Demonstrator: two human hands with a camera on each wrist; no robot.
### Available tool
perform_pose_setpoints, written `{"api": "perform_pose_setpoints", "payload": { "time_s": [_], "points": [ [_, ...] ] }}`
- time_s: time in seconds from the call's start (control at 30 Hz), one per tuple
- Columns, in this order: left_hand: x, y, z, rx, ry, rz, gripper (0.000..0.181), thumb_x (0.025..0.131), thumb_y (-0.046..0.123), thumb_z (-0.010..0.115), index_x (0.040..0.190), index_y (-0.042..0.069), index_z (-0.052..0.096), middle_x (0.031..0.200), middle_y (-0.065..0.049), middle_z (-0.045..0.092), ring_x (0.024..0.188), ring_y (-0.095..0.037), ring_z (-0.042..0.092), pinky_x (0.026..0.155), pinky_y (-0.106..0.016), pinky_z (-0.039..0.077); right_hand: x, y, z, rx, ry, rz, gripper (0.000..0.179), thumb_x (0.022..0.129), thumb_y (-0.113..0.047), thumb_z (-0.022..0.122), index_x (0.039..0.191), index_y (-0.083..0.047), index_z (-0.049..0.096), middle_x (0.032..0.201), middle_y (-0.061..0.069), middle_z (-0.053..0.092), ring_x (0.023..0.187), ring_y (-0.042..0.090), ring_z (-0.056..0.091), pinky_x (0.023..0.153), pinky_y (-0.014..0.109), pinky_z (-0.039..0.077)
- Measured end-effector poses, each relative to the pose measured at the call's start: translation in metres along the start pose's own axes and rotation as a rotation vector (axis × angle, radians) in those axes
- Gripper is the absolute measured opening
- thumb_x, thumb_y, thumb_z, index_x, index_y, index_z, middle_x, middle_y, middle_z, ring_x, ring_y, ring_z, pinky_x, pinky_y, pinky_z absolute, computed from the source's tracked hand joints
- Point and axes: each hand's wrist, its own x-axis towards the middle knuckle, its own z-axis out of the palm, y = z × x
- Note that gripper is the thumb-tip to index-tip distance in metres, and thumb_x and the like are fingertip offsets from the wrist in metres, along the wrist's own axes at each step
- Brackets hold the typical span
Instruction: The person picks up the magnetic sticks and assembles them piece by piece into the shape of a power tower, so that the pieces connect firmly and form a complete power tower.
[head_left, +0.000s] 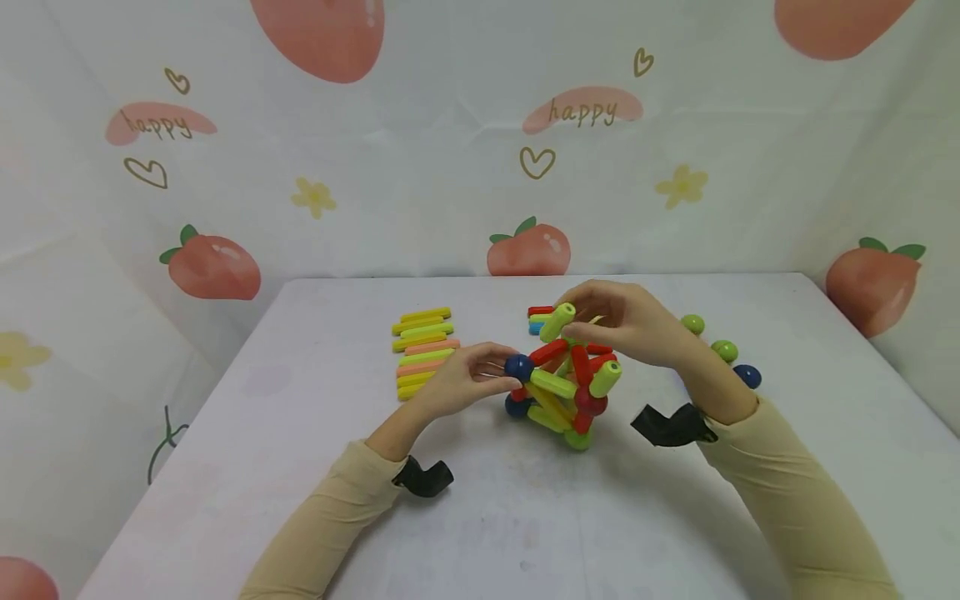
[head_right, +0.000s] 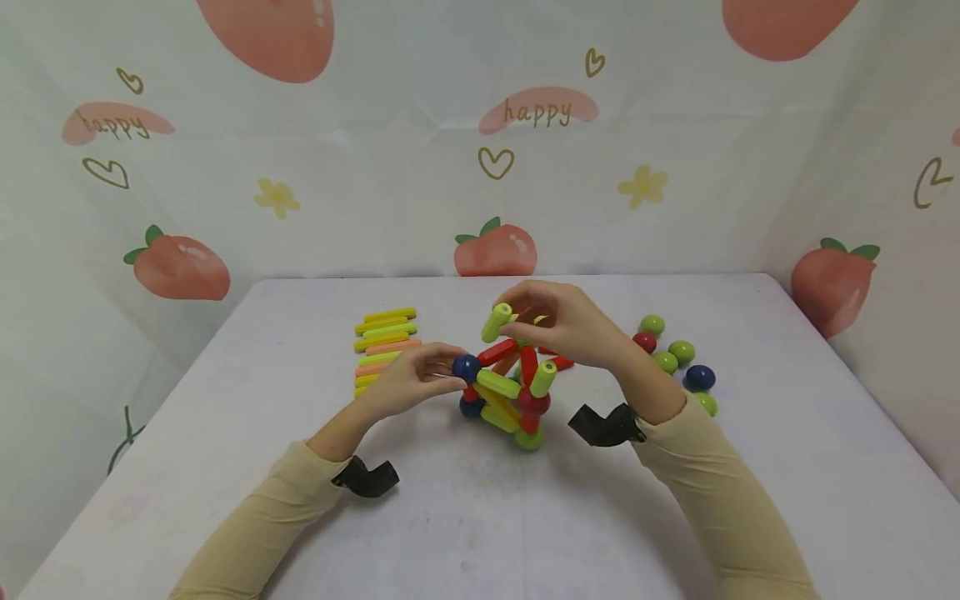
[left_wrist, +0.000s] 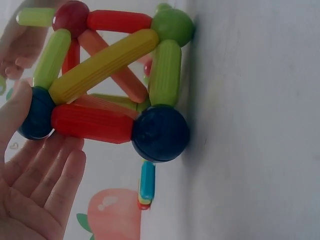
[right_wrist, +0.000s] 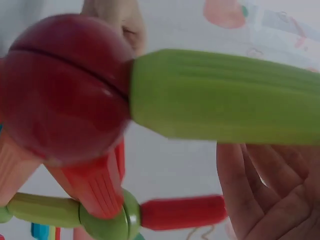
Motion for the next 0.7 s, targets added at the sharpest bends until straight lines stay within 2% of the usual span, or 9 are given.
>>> {"api": "perform_pose_setpoints", "payload": {
  "time_s": [0.1,0.23,0.37,0.53,0.7],
  "points": [
    [0.002,0.001,0.004,0.001,-0.004,-0.005,0.041,0.086,0.019,0.066,0.123,0.005,0.055,0.117,-0.013,0.063,0.107,-0.023,0.062,0.091,-0.029,0.053,0.007,0.001,0.005,0.021,-0.115,0.056,0.027,0.085,-0.005,0.065,0.112,-0.007,0.061,0.095,0.008,0.07,0.077,0.016,0.069,0.069,0.024,0.057],
    [0.003,0.002,0.007,0.002,0.002,-0.005,0.042,0.086,0.019,0.067,0.123,0.005,0.055,0.116,-0.014,0.063,0.105,-0.023,0.062,0.089,-0.029,0.053,0.012,0.002,0.009,0.026,-0.191,0.117,0.03,0.085,-0.011,0.067,0.115,-0.005,0.061,0.096,0.008,0.071,0.076,0.017,0.07,0.074,0.024,0.056],
    [0.002,0.003,0.008,-0.004,0.01,-0.009,0.041,0.086,0.02,0.067,0.123,0.005,0.055,0.115,-0.014,0.063,0.105,-0.023,0.063,0.089,-0.03,0.054,0.017,0.003,0.013,-0.003,-0.207,0.11,0.029,0.085,-0.012,0.068,0.113,-0.005,0.063,0.098,0.006,0.07,0.08,0.011,0.068,0.076,0.022,0.055],
    [0.002,0.003,0.008,-0.01,0.011,-0.011,0.041,0.086,0.019,0.067,0.123,0.005,0.055,0.115,-0.014,0.063,0.105,-0.023,0.063,0.089,-0.031,0.054,0.019,0.005,0.014,0.021,-0.239,0.132,0.033,0.085,-0.013,0.067,0.118,-0.007,0.062,0.105,0.009,0.069,0.085,0.012,0.069,0.077,0.023,0.055],
    [0.0,0.002,0.007,-0.011,0.0,-0.006,0.041,0.087,0.019,0.066,0.123,0.004,0.054,0.116,-0.014,0.063,0.106,-0.023,0.062,0.089,-0.03,0.054,0.01,0.006,0.005,0.035,-0.171,0.147,0.033,0.088,-0.013,0.064,0.12,-0.009,0.059,0.107,0.012,0.069,0.082,0.015,0.069,0.072,0.025,0.057]
  ]
}}
